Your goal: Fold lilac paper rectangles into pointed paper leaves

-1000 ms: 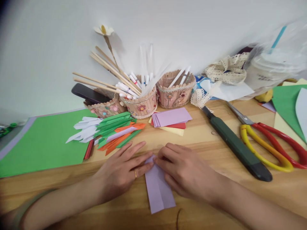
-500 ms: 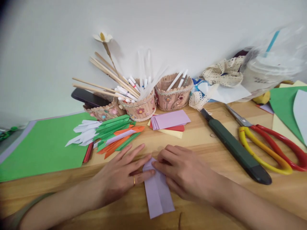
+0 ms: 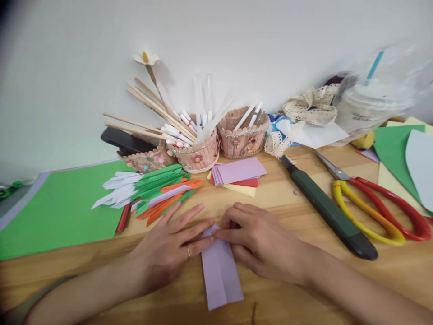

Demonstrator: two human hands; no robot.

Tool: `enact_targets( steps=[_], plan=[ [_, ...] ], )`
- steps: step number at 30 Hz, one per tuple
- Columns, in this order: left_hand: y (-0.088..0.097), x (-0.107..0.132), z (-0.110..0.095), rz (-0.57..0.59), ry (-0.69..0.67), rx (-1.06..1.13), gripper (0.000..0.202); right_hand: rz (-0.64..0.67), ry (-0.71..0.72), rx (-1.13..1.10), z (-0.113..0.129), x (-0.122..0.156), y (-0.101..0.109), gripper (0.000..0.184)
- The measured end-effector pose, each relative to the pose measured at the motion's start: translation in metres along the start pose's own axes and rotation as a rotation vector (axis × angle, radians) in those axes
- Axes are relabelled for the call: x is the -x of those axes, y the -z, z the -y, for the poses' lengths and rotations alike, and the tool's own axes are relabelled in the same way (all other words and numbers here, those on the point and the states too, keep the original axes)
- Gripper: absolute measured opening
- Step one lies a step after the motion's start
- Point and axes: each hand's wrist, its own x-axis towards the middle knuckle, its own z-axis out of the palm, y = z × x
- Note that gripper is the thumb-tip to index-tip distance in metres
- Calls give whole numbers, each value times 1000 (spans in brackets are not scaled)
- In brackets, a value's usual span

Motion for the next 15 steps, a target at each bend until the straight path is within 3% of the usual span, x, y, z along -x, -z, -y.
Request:
enact_targets(
  steps=[4, 10, 15],
  plan=[
    [-2, -2, 0, -36, 52, 3, 35, -31, 17, -6, -5, 1, -1, 39],
    [-8, -1, -3, -98, 74, -5, 34, -5, 54, 223, 2, -3, -4, 29],
    [-11, 0, -2, -94, 83, -8, 33, 12, -13, 360, 6, -4, -6, 28]
  ],
)
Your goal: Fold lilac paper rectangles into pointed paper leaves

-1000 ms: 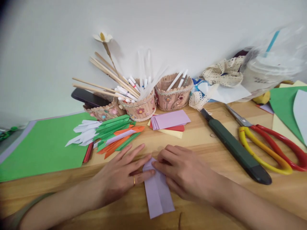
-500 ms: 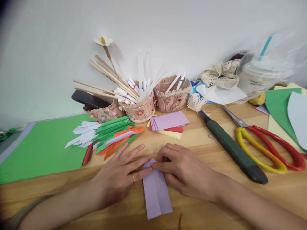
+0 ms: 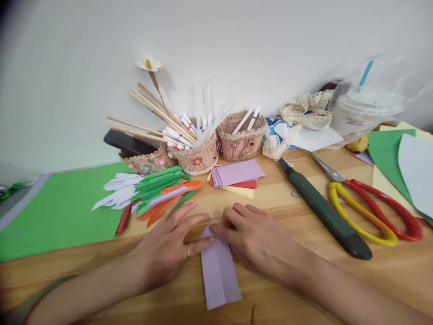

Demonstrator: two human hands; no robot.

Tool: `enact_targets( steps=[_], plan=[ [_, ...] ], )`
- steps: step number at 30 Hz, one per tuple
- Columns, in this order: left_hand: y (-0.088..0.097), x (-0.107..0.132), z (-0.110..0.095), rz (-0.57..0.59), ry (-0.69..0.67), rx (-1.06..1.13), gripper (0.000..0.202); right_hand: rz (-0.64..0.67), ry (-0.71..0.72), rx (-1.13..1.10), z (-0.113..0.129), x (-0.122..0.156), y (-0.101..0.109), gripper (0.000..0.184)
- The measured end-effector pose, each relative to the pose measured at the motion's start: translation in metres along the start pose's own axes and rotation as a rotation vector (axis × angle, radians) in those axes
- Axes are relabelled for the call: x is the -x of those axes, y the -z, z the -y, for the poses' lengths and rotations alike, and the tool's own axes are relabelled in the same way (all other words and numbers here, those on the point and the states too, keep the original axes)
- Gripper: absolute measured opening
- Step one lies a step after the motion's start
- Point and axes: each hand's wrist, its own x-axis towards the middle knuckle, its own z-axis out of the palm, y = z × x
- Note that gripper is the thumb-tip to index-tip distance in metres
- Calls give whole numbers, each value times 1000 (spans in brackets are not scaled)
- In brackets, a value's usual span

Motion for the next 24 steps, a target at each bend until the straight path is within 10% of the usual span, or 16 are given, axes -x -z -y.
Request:
enact_targets(
  steps=[15, 24],
  plan=[
    [7, 2, 3, 69, -48, -9, 38, -19, 269, 194, -12, 8, 5, 35],
    [3, 2, 7, 61, -65, 117, 42, -36, 240, -74, -9, 14, 21, 26]
  ],
)
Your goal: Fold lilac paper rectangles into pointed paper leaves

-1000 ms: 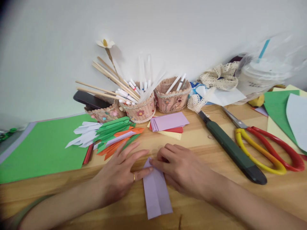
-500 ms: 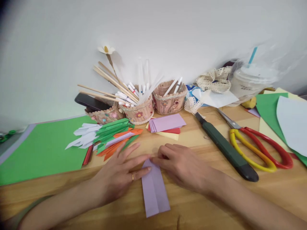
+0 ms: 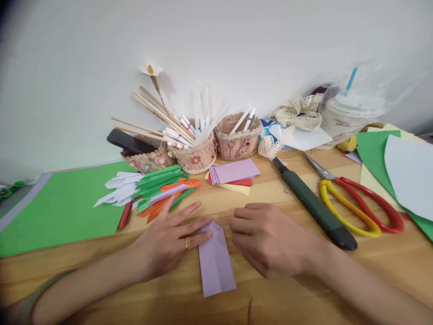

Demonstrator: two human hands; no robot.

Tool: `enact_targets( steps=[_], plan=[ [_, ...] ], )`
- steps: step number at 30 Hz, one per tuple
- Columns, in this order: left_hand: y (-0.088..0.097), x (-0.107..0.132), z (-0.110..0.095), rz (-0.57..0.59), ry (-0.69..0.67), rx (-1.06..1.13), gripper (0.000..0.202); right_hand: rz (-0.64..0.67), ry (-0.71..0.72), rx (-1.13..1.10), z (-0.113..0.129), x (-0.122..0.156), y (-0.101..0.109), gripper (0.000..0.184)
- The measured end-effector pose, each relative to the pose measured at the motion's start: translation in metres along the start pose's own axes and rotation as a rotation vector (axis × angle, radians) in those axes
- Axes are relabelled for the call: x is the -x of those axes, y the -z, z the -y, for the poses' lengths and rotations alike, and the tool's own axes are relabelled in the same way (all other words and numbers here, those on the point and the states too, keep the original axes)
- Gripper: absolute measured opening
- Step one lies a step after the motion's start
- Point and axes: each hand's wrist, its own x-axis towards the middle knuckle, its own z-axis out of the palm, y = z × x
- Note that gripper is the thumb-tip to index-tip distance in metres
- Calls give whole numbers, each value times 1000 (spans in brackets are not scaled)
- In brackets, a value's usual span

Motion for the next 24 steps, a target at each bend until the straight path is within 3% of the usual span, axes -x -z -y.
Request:
enact_targets(
  steps=[2, 4, 7, 11, 16, 24],
  plan=[
    [-1, 1, 2, -19, -12, 43, 43, 86, -148, -153, 2, 0, 3, 15],
    [-2, 1, 5, -11, -24, 60, 45, 200, -269, -305, 6, 0, 5, 27],
    [-4, 2, 7, -4, -56, 41, 46, 259, -284, -425, 11, -1, 4, 30],
    [-3, 3, 6, -78, -78, -30, 45, 175, -201, -412, 10, -4, -9, 14],
    [1, 4, -1, -380, -94, -108, 28, -107, -248, -144, 1, -6, -27, 23],
    [-10, 2, -6, -411, -91, -71, 17, -105, -133, -36, -1, -7, -25, 18]
  ],
)
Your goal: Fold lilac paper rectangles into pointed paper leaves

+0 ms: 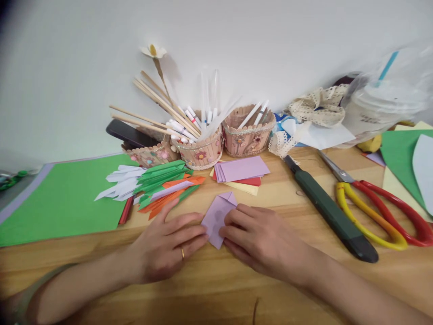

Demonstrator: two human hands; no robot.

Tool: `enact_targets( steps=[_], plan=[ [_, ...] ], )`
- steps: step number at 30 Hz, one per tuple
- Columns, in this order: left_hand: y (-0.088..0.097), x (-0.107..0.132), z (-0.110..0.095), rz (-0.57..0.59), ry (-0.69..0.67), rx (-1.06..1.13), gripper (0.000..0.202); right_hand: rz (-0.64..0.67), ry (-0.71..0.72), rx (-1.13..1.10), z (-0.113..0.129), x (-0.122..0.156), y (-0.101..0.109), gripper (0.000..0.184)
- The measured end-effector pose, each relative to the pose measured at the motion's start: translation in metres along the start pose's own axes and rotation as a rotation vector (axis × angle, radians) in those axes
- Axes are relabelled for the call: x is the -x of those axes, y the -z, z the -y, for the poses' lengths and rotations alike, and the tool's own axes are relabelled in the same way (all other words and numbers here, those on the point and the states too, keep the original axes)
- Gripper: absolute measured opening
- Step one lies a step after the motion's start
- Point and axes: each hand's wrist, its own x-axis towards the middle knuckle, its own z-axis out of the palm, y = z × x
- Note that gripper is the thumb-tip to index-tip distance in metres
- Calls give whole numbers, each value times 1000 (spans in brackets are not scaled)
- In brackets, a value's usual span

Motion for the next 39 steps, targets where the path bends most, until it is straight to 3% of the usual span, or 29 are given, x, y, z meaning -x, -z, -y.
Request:
enact_targets(
  steps=[7, 15, 20, 27, 31, 39],
  plan=[
    [-2, -1, -6, -11, 41, 16, 10, 19, 99, 96, 4, -2, 2, 17],
    [1, -6, -7, -36, 39, 47, 16, 2, -315, -138, 18, -11, -6, 18],
    [0, -4, -6, -17, -14, 53, 17, 4, -409, -133, 20, -14, -8, 16],
    [4, -8, -5, 30, -30, 63, 21, -17, -424, -107, 20, -13, -10, 13],
    [1, -9, -6, 117, 40, 64, 18, -12, -433, -92, 20, -13, -12, 13],
    [-3, -7, -7, 149, 79, 81, 20, -15, -375, -7, 21, -11, -12, 13]
  ],
)
